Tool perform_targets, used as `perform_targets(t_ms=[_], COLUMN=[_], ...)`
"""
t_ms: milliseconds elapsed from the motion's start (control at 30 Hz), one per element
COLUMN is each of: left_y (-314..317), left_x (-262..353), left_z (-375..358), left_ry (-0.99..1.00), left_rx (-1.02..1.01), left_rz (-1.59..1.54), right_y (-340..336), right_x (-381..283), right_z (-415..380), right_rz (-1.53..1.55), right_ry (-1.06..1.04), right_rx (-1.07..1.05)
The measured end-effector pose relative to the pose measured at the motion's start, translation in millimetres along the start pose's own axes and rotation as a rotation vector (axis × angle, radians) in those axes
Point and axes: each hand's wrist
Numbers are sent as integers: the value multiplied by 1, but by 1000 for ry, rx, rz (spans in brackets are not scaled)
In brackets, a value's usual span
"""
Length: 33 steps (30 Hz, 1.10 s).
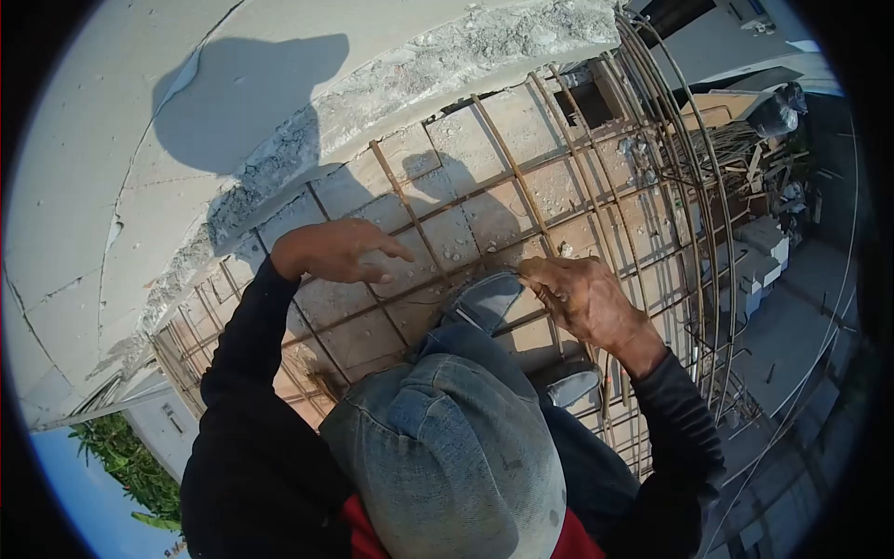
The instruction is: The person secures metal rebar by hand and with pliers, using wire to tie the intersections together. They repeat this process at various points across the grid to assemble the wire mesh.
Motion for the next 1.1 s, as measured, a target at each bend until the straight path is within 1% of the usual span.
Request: perform_targets(t_ms=[33, 67, 100, 167, 200, 233, 267, 300, 333, 367, 433, 467, 500, 533, 567, 600, 633, 700, 733, 800, 833, 900, 933, 1000, 1033, 1100], left_y=[-4, 8, 10, 9, 19, 30, 38, 44, 43, 38, 39, 42, 46, 55, 66, 77, 84, 98, 104, 114, 115, 116, 114, 111, 114, 115], left_x=[8, 4, 17, 47, 47, 45, 42, 36, 35, 34, 34, 28, 22, 18, 14, 10, 9, 6, 0, -14, -17, -22, -19, -14, -16, -25], left_z=[3, 21, 37, 59, 64, 72, 77, 77, 73, 71, 71, 70, 71, 73, 76, 78, 79, 81, 85, 93, 96, 103, 103, 103, 102, 96], left_ry=[-17, 160, 169, -112, -106, -121, -137, -131, -127, -121, -158, -126, -93, -90, -146, -202, -200, -420, -424, -621, -625, -660, -658, -733, -732, -693], left_rx=[242, 538, 539, 234, 232, 294, 341, 323, 300, 287, 304, 258, 209, 205, 303, 403, 403, 632, 635, 618, 617, 605, 599, 533, 526, 508], left_rz=[437, 516, 506, -51, -51, -398, -752, -764, -800, -828, -794, -640, -484, -484, -443, -403, -404, -397, -402, -772, -772, -1213, -1216, -1411, -1413, -1626], right_y=[8, 20, 23, 22, 20, 12, 3, -3, -2, 1, 8, 5, 7, 11, 12, 13, 8, -4, -9, -17, -15, -13, -10, -4, -2, -1], right_x=[1, 8, 5, 2, 5, 9, 13, 15, 22, 28, 36, 42, 48, 56, 60, 68, 72, 78, 93, 120, 125, 136, 140, 149, 148, 147], right_z=[12, 19, 27, 43, 44, 44, 40, 32, 23, 18, 10, 8, 5, 2, 3, 11, 18, 34, 38, 39, 41, 42, 43, 44, 46, 49], right_rz=[-18, -7, -11, 124, 171, 167, 327, 492, 597, 588, 470, 344, 345, 50, -245, -157, -159, -523, -377, -138, -135, 111, 142, 92, 50, 66], right_ry=[-29, -66, -54, 173, 189, 198, 257, 319, 306, 311, 241, 251, 255, 237, 217, 139, 140, 31, 94, 195, 195, 407, 417, 406, 388, 406], right_rx=[25, 99, 97, 55, 113, 121, 105, 87, 154, 154, 101, -16, -17, -32, -47, 81, 80, 482, 569, 715, 714, 802, 780, 768, 756, 755])
Point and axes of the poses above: each hand's wrist, its own z-axis towards the middle knuckle, its own y-axis out of the palm, x = y × z, and after that the axes turned 15 degrees about z, right-handed
